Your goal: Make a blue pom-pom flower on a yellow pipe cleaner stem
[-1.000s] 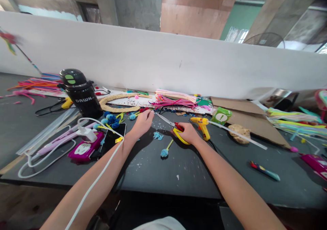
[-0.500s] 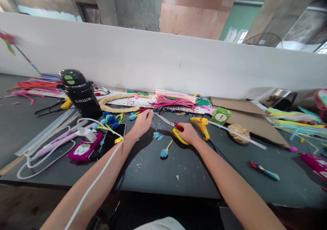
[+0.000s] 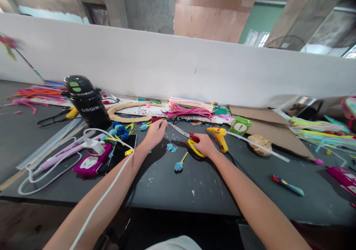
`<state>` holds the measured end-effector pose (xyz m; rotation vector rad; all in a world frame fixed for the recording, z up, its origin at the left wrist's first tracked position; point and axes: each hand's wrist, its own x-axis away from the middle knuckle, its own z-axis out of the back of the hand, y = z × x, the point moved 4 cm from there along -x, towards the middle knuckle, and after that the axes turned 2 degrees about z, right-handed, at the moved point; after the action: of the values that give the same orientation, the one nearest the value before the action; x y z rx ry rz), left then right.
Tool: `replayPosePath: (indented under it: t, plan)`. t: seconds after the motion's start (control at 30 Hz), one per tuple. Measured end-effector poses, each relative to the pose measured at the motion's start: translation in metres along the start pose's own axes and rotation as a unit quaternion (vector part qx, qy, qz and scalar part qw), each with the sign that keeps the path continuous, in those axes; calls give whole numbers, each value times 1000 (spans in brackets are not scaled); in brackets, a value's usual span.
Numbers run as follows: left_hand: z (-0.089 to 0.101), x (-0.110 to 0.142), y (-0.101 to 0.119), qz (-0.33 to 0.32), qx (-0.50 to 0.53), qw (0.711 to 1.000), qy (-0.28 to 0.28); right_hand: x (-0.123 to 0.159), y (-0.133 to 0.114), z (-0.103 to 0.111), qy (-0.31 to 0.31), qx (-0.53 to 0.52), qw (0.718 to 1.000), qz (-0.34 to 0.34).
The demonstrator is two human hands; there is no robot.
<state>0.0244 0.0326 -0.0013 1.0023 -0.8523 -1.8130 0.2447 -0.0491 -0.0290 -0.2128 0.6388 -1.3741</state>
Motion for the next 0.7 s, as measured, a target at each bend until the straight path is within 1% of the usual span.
replayPosePath:
  t: [0.37, 0.7]
  plan:
    - [-1, -1, -1, 10, 8, 1000, -4, 0, 0, 1, 0, -5, 1000, 4]
    - [1, 1, 2, 10, -3, 1000, 6, 1, 7, -4, 18, -30, 999, -11]
